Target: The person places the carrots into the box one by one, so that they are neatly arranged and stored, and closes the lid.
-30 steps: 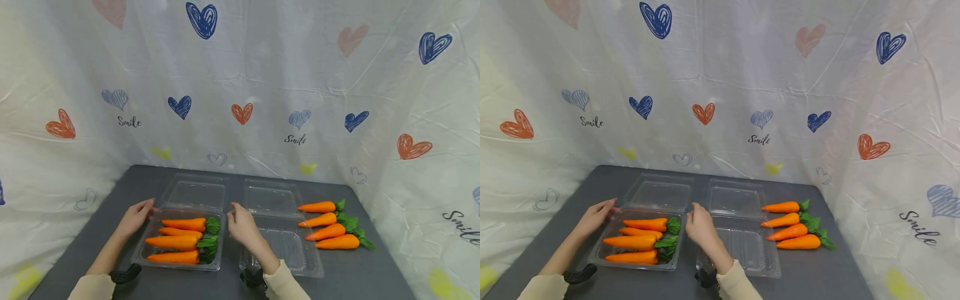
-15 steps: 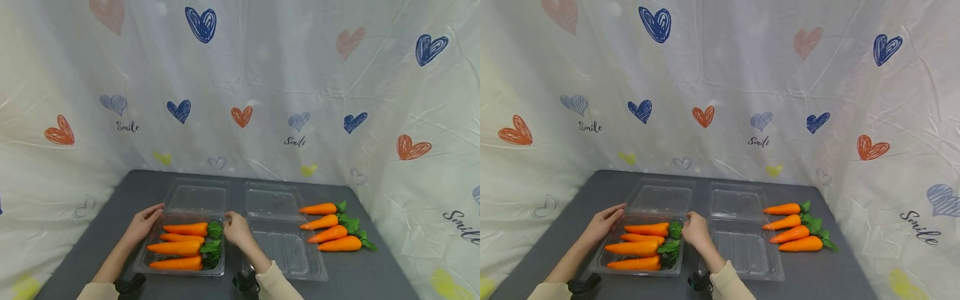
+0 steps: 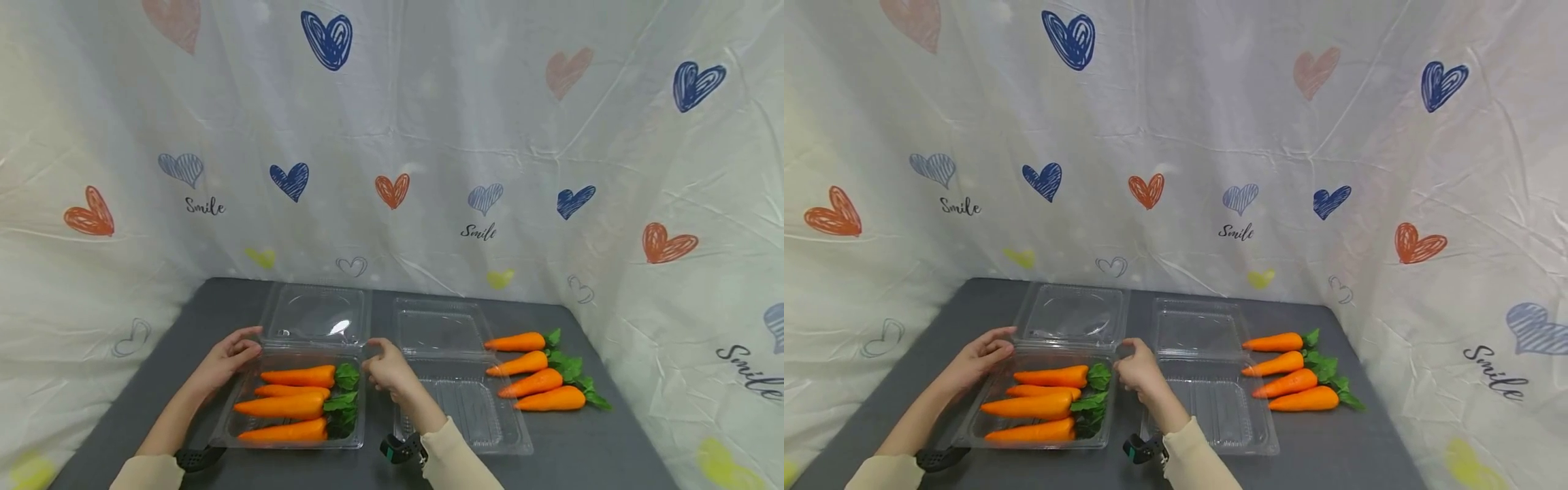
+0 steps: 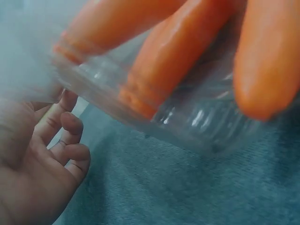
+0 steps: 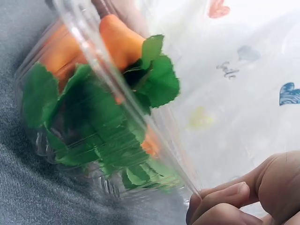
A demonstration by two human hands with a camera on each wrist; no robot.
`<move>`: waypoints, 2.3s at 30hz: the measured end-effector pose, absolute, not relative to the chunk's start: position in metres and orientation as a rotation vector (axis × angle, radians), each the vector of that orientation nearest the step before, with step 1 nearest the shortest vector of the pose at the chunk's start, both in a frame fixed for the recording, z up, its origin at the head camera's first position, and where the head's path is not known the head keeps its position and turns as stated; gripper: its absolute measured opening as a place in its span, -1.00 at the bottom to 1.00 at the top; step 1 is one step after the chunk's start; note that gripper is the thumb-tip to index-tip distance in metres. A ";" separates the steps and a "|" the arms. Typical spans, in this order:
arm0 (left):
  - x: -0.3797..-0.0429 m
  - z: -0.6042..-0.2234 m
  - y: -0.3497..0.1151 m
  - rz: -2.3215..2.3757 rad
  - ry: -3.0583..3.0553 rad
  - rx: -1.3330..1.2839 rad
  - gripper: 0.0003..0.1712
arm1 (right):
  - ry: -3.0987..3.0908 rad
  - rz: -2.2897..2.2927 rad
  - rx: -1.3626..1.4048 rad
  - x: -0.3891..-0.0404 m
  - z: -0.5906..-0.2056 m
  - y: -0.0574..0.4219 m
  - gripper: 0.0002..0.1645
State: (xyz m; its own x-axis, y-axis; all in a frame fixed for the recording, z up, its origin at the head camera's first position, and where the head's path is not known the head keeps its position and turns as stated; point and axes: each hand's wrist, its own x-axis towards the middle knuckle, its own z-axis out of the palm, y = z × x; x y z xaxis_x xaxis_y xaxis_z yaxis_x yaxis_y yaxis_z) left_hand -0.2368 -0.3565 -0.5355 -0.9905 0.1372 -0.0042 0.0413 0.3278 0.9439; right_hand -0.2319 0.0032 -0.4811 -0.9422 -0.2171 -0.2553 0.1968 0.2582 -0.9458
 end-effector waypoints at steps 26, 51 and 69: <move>-0.207 -0.552 -0.362 1.982 2.664 0.213 -0.78 | 2.139 -1.798 -0.148 -0.231 -0.485 0.009 -0.48; -0.183 -0.550 -0.377 2.097 2.238 0.550 -0.48 | 2.339 -1.658 -0.144 -0.214 -0.486 0.010 -0.82; -0.120 -0.548 -0.364 1.762 2.791 0.157 -0.63 | 2.577 -1.141 -0.632 -0.181 -0.459 0.011 0.06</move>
